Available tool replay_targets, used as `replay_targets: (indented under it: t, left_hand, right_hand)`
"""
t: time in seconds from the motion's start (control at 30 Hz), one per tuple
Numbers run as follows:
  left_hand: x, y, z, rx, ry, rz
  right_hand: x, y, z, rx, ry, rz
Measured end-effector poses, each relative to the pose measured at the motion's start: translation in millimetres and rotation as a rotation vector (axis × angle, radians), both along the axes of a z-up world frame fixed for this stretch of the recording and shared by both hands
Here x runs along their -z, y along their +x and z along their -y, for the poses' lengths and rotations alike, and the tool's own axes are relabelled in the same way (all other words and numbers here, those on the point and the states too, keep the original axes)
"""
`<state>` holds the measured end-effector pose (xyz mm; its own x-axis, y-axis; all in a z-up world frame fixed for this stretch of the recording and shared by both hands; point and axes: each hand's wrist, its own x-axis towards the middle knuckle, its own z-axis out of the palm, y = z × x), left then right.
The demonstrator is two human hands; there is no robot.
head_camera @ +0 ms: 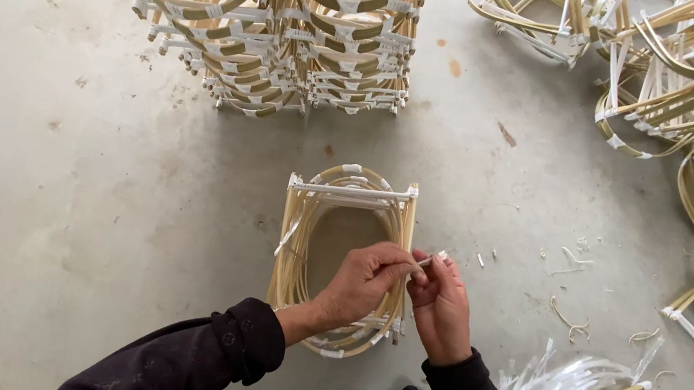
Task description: The recorder is shown assembling bamboo baskets by using white plastic straps to tie together curved bamboo pieces to form a frame.
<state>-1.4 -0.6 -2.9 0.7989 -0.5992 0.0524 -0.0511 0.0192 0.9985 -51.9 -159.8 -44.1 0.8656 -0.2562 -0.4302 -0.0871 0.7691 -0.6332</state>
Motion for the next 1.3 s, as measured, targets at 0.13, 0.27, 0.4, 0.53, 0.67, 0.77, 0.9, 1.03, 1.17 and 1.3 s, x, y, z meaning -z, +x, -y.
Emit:
replay_targets:
  t: [0.13,0.27,0.4,0.53,0.67,0.77,0.9,1.03,1.17,1.3]
  left_hand:
    - [2.9,8.9,10.0,0.156,-0.150,-0.385]
    - [37.8,16.8,13.7,0.158,-0.230,-0.433]
    - [48.9,17.0,11.2,0.155,-0.122,-0.423]
    - [52.8,19.1,11.4,0.172,-0.127,-0.471]
    - [34.6,28.6,11.4,0.174,0.093,-0.133]
    - [3.0,21.8,14.6,0.150,0.269,0.064]
    - [-7.5,42.5,38.4,0.272,0.317,0.447]
    - [-3.4,52.0,51.2,0.326,0.439,0.401]
    - [2.8,61.0,58.1,0.311,0.372,0.224]
    - [-1.9,59.8,65.4,0.332,0.406,0.151]
  right_hand:
    - [51.0,7.7,25.2,-0.068,0.272,-0.017]
    - [61.9,29.0,37.5,-0.212,0.222,0.043]
    - [82.0,45.4,42.9,-0.265,0.051,-0.083]
    - [83.5,44.6,41.0,-0.275,0.023,-0.081]
    - [47.4,33.5,50.7,-0.252,-0.104,0.006]
    - [27.3,-12.2,48.2,-0.178,-0.276,0.051]
    - [15.0,-14.6,52.1,-0.095,-0.593,0.294]
    - [31.3,-14.5,57.2,-0.128,-0.433,0.319]
    - [30.1,-9.2,60.5,-0.261,-0.261,0.244]
    - [56.9,-4.4,56.9,-0.355,-0.378,0.307]
